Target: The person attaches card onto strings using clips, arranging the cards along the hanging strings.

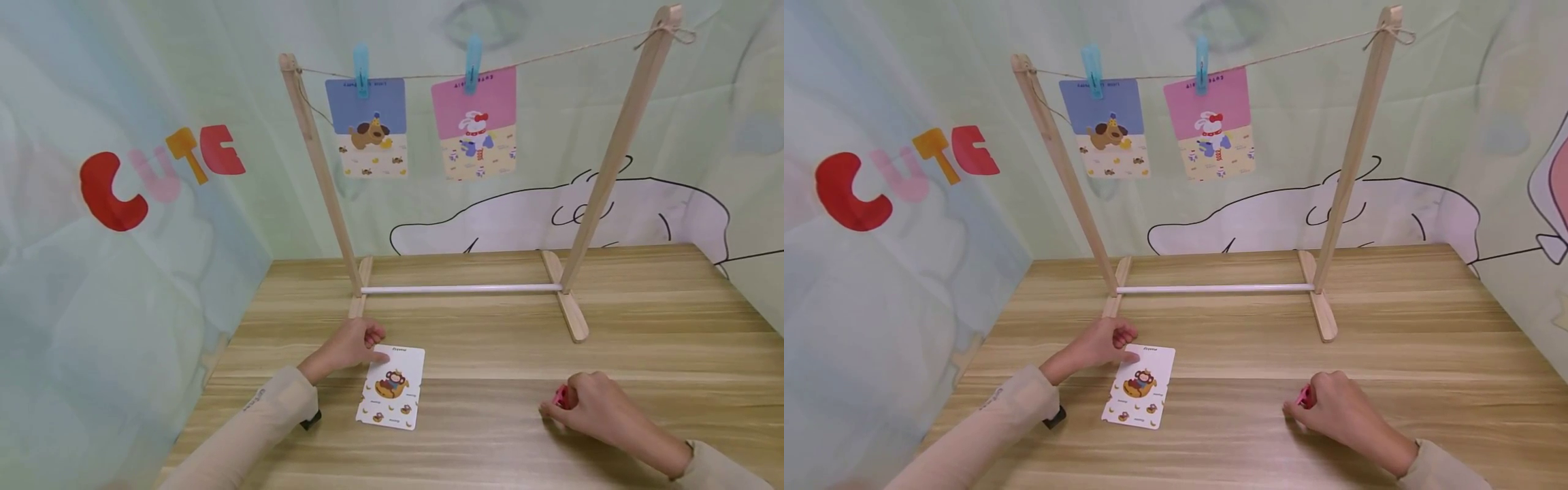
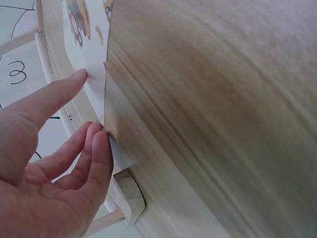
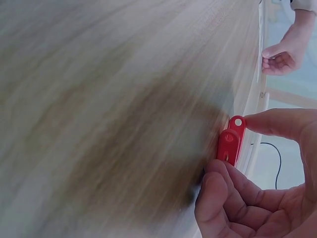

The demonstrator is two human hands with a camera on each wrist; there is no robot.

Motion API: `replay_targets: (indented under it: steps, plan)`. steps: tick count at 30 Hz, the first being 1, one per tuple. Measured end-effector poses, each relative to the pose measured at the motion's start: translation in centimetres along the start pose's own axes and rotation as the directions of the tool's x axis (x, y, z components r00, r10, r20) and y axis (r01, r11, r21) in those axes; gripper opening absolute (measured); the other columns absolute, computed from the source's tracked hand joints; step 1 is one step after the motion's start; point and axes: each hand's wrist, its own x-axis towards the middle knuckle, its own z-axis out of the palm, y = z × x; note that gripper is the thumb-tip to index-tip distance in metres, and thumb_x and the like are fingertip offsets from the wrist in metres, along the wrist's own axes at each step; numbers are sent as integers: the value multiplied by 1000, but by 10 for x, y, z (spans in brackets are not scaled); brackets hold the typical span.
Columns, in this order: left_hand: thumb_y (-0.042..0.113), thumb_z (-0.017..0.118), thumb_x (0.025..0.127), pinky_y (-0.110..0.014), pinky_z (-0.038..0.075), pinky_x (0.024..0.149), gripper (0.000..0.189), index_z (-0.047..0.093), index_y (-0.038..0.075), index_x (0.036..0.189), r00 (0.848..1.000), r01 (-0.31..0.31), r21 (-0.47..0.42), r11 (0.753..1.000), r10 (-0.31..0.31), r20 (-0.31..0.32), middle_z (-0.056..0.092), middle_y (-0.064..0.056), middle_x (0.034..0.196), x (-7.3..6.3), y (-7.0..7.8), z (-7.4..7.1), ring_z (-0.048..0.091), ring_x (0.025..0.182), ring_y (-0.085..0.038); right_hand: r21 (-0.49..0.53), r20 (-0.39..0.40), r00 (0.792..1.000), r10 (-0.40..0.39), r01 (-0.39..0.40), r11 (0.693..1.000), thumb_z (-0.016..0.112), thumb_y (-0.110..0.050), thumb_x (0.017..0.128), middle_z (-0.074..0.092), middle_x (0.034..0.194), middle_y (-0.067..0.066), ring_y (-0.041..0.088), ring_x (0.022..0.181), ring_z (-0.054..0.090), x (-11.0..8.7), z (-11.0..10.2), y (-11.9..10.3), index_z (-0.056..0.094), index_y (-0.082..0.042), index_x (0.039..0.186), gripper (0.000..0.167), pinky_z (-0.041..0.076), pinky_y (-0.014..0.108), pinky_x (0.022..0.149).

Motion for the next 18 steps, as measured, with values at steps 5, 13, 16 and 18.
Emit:
replay_targets:
  steps: [5, 13, 16, 18]
  plan:
    - [12, 88, 76, -24, 49, 67, 30, 68, -2, 93, 1000, -16, 39, 999, 16, 11, 62, -3, 80, 1, 0, 0, 55, 75, -15, 1, 6, 1000, 7, -7, 1000, 81, -32, 79, 35, 49, -18, -1, 46, 32, 1, 0, -1, 44, -22, 52, 47, 30, 19, 44]
    - [13, 88, 77, -23, 48, 66, 28, 68, -1, 91, 999, -28, 55, 998, 27, 19, 62, -3, 79, 1, 0, -1, 55, 74, -15, 7, 12, 1000, 16, -16, 1000, 80, -29, 79, 35, 48, -18, -1, 45, 33, 1, 0, -1, 45, -21, 52, 45, 30, 19, 43]
    - [13, 88, 77, -23, 48, 66, 28, 68, -1, 91, 999, -30, 55, 998, 29, 20, 62, -3, 79, 1, 0, -1, 55, 74, -15, 13, 19, 1000, 17, -17, 1000, 80, -29, 79, 36, 48, -17, -1, 45, 34, 1, 0, -1, 46, -20, 53, 44, 31, 18, 43]
    - [13, 88, 77, -23, 48, 65, 27, 68, 0, 91, 999, -34, 54, 998, 32, 22, 62, -4, 79, 1, 0, -2, 55, 74, -14, 11, 25, 999, 21, -21, 1000, 80, -29, 79, 37, 49, -17, -1, 45, 34, 1, 1, -1, 46, -20, 54, 43, 31, 18, 43]
